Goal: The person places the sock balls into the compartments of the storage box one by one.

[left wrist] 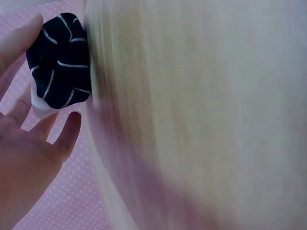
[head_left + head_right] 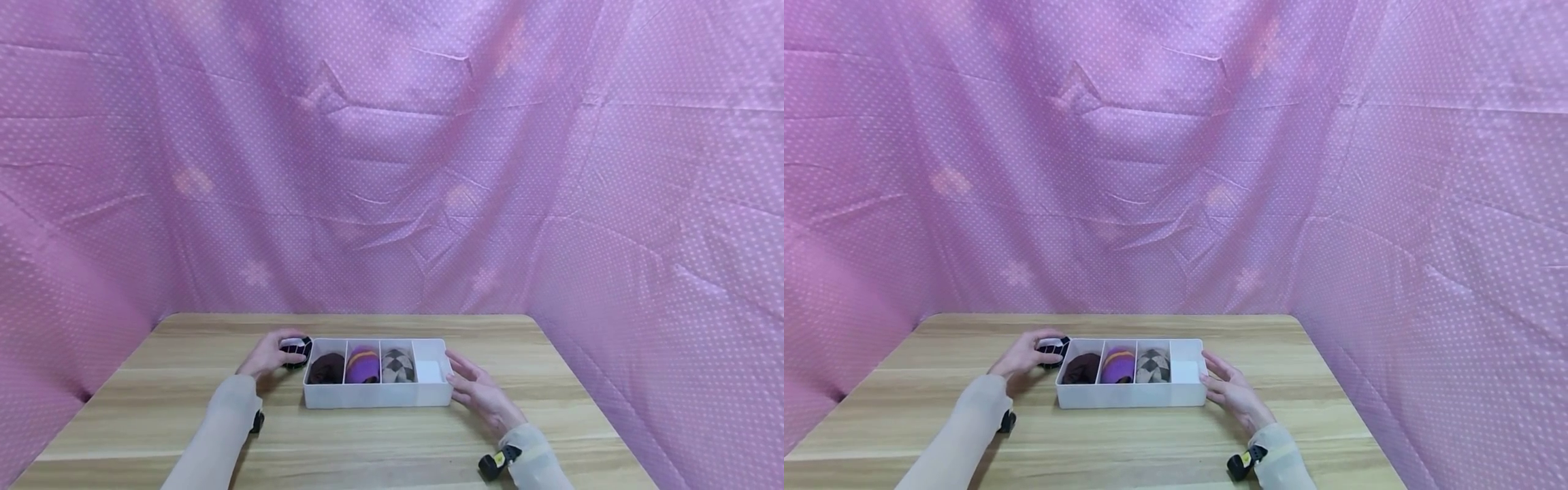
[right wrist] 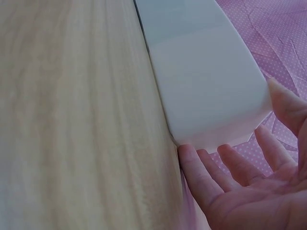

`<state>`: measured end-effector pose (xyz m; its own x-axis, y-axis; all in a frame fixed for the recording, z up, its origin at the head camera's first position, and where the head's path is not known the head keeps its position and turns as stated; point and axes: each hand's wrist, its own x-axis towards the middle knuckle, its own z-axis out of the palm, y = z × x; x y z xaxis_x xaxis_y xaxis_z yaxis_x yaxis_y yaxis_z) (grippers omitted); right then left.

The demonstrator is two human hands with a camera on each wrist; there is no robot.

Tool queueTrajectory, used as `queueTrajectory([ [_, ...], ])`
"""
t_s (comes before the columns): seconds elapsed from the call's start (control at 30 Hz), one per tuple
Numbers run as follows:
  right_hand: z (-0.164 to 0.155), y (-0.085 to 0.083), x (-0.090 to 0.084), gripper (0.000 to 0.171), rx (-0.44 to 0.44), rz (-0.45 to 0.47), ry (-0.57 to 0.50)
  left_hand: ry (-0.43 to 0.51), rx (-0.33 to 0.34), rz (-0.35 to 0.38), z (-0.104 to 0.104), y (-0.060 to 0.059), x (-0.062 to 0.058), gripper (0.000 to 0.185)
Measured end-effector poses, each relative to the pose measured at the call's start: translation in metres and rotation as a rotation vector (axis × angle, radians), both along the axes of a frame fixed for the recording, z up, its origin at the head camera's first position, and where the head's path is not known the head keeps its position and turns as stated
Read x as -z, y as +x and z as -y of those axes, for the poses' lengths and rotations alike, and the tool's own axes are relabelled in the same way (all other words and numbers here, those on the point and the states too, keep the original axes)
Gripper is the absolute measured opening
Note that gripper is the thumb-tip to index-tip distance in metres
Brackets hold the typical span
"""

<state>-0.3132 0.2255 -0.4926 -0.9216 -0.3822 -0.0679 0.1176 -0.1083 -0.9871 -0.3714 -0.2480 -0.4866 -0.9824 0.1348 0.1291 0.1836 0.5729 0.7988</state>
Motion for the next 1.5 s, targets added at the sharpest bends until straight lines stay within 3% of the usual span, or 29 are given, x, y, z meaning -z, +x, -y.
queueTrajectory([
  [0.13,0.0,-0.001,0.0,0.073,-0.011,-0.016,0.001,-0.019,0.049,-0.002,0.004,0.002,0.001,0.057],
  [0.37,0.0,-0.001,0.001,0.071,-0.016,-0.018,-0.004,-0.005,0.065,0.03,0.009,0.008,-0.001,0.066],
  [0.97,0.001,0.001,0.0,0.071,-0.025,-0.007,-0.006,-0.165,0.096,-0.065,0.013,0.013,-0.001,0.083],
  [1.17,0.001,0.001,-0.001,0.071,-0.023,-0.007,-0.009,-0.097,0.146,-0.014,0.014,0.012,0.0,0.08],
  [1.3,0.001,0.0,-0.001,0.071,-0.026,-0.01,-0.007,-0.052,0.127,0.019,0.013,0.012,-0.002,0.074],
  [1.5,0.001,0.0,0.0,0.072,-0.027,-0.011,-0.01,-0.046,0.101,0.01,0.015,0.013,-0.002,0.071],
])
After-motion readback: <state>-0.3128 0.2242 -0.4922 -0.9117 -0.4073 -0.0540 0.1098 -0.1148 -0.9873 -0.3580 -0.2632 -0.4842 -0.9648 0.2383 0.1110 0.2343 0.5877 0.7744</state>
